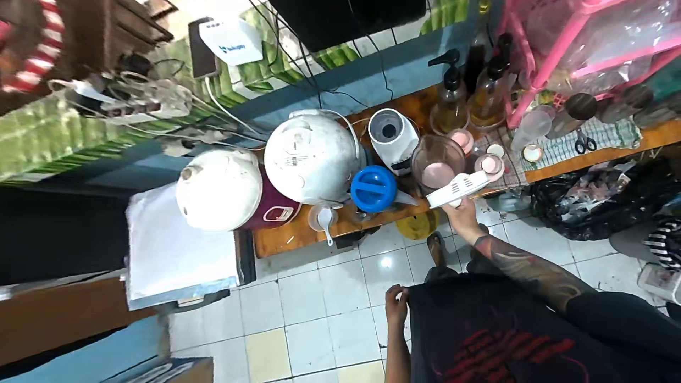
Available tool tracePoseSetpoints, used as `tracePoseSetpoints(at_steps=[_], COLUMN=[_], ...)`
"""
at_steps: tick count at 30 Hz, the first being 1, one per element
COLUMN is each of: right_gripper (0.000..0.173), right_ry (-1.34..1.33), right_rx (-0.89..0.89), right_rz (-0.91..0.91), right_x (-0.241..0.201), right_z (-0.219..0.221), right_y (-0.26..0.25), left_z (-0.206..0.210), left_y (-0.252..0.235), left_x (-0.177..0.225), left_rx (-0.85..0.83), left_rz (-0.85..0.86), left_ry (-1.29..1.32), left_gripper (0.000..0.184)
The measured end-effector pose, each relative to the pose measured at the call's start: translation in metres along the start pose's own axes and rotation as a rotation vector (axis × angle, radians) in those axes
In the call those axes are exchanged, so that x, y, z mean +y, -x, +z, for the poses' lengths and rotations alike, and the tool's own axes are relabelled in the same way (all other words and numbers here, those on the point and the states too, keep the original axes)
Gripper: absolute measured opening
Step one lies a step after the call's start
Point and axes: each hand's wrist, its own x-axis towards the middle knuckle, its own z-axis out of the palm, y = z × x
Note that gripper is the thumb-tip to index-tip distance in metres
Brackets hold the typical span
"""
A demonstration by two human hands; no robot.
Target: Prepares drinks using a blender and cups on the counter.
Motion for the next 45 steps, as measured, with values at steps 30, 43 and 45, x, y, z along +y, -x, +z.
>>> tracePoseSetpoints(at_steps=[30,43,45], right_gripper=[0.042,0.046,0.048], right_ry=[0.311,0.647,0.663], right_rx=[0.104,0.015,0.008], right_rz=[-0.063,0.060,0.080], right_x=[-0.116,-0.162,-0.167], right_z=[-0.215,-0.200,-0.198], right_y=[0.052,-0.003,-0.007], left_z=[-0.073,-0.087,-0.090], left_y=[-0.156,-0.134,-0.134], left_x=[-0.047,-0.084,-0.083], left_rx=[-0.472,-0.467,-0.455], left_rz=[-0.142,-0.317,-0.318], left_ry=[-0.241,-0.278,-0.265], left_gripper=[0.045,0.046,0.045])
